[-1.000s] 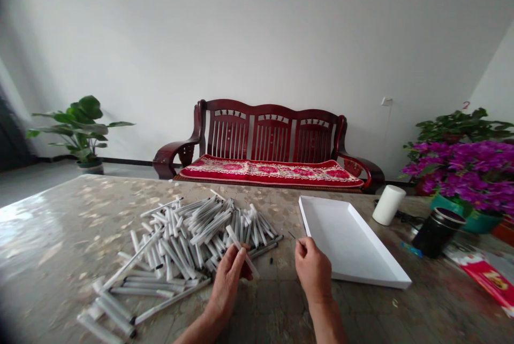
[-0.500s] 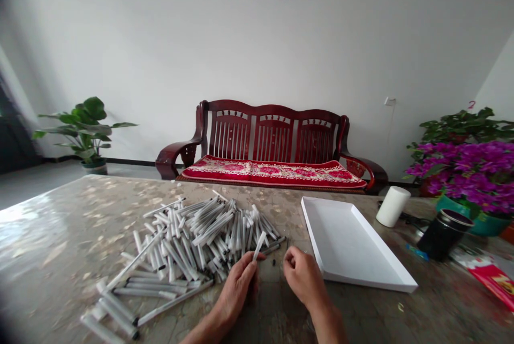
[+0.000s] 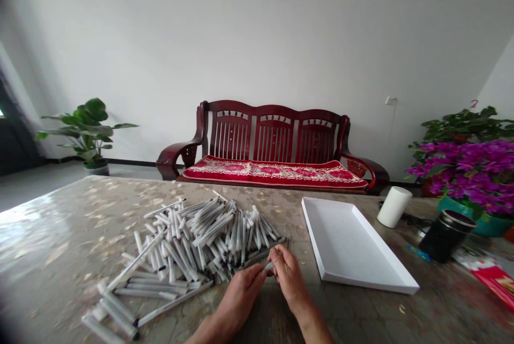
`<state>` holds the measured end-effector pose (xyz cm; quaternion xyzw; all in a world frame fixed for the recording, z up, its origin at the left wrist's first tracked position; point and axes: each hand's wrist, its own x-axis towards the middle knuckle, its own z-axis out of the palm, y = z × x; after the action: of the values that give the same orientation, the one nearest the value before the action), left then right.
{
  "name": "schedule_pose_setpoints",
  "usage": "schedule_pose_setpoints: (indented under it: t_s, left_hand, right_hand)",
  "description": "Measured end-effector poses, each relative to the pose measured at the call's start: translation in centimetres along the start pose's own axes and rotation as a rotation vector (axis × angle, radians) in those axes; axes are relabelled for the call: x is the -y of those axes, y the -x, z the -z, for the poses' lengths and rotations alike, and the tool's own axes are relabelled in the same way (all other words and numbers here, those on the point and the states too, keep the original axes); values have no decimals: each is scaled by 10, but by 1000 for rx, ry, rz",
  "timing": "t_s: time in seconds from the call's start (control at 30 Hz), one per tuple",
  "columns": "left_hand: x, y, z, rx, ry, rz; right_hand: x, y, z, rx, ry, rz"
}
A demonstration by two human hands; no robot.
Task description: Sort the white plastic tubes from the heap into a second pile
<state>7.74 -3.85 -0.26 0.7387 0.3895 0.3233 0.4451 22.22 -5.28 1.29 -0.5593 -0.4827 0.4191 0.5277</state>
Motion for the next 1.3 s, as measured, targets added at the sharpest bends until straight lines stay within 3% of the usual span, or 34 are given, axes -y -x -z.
schedule_pose_setpoints:
  t_s: [0.13,0.33,0.53,0.67,0.73,0.8,0.87,0.97,1.1,1.3]
  left_hand:
    - [-8,-5,6,62,172,68]
    - [-16,-8,20,305,601,410]
    - [-17,-10,38,521,808,554]
    - [-13,-3,48,716,890,551]
    - [-11,2,44,636,851,525]
    - [-10,4,34,413,700,456]
    - [-10,4,20,234,461,333]
    - [-11,3,4,76,5,73]
    - [-6,5,-6,58,-496,-53]
    - [6,0,-8,17,-587,-210]
  right_hand:
    - [-2,-2,6,51,-52,-18]
    - [-7,-6,5,92,-184,-37]
    - [-2,-4,1,105,-240,-25]
    - [2,-12,17,22,-293,6]
    - [0,-17,26,-83,-243,43]
    - [-5,-21,31,-100,-29,66]
    - [-12,-23,31,-126,238,138]
    - [-21,-25,29,-204,575,237]
    - [-30,-28,34,-233,869,256]
    - [-28,-27,36,-286,995,262]
